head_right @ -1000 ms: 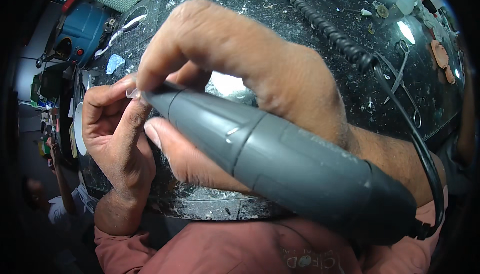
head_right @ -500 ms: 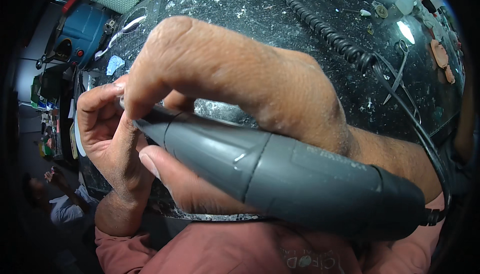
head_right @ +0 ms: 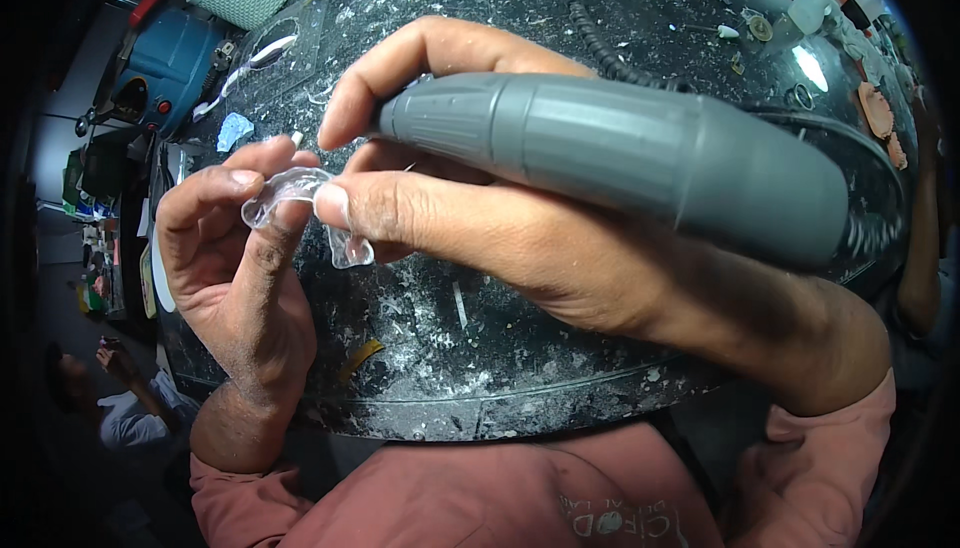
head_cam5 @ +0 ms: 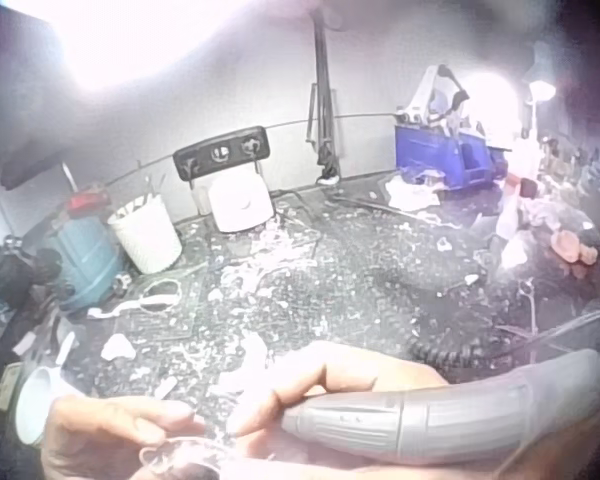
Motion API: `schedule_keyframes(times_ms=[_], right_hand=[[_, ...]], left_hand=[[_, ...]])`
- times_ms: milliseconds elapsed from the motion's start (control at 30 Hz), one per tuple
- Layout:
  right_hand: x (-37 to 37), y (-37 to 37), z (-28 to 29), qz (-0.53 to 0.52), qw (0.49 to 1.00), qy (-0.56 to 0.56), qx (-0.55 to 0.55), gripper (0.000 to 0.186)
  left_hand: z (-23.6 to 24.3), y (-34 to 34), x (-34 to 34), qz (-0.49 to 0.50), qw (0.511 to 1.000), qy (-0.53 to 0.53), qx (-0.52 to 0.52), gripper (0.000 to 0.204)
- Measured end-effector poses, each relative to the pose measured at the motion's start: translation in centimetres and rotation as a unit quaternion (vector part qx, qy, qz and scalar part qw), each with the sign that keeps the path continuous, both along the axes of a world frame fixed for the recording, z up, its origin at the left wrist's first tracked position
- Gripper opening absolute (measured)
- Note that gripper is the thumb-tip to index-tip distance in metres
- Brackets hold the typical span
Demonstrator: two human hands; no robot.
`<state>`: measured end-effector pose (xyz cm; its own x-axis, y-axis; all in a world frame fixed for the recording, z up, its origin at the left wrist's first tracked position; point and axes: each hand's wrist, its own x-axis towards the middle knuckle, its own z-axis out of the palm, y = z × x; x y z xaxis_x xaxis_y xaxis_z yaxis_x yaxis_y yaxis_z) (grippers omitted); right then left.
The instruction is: The person trims and smooths a clear plastic dental aligner using a handheld rotary tool, turning the aligner by hand to grind along its edges.
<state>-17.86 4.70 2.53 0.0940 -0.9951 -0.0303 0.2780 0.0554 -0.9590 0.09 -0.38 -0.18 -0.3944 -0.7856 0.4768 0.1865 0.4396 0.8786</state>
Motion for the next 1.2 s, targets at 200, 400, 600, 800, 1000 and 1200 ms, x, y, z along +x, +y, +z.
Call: schedule_keyframes(times_ms=[200, 400, 600, 800, 1000, 1200], right_hand=[[0.6, -1.1, -2.6, -0.065, 0.979, -0.007, -0.191, 0.028], [-0.6, -0.5, -0.8, -0.013, 0.993, 0.016, -0.12, 0.026], [-0.9, -0.6, -0.7, -0.024, 0.992, 0.048, -0.118, 0.025], [-0.7, -0.3, -0.5, -0.049, 0.994, 0.071, -0.063, 0.025], [-0.3, -0.4, -0.3, -0.144, 0.976, 0.139, -0.086, 0.03], [-1.2, 0.3, 0.8, -0.128, 0.944, 0.238, -0.189, 0.05]], left_hand=[[0.4, -0.1, 0.6, -0.091, 0.984, -0.019, 0.152, 0.029], [0.9, 0.0, 0.1, -0.076, 0.969, 0.009, 0.236, 0.026], [1.2, 0.4, -0.2, -0.065, 0.964, 0.008, 0.257, 0.028], [1.0, -0.7, 0.5, -0.197, 0.868, 0.075, 0.449, 0.024], [0.7, -0.6, 0.6, -0.244, 0.842, 0.113, 0.467, 0.043], [0.9, -1.0, 0.7, -0.218, 0.837, 0.131, 0.485, 0.051]])
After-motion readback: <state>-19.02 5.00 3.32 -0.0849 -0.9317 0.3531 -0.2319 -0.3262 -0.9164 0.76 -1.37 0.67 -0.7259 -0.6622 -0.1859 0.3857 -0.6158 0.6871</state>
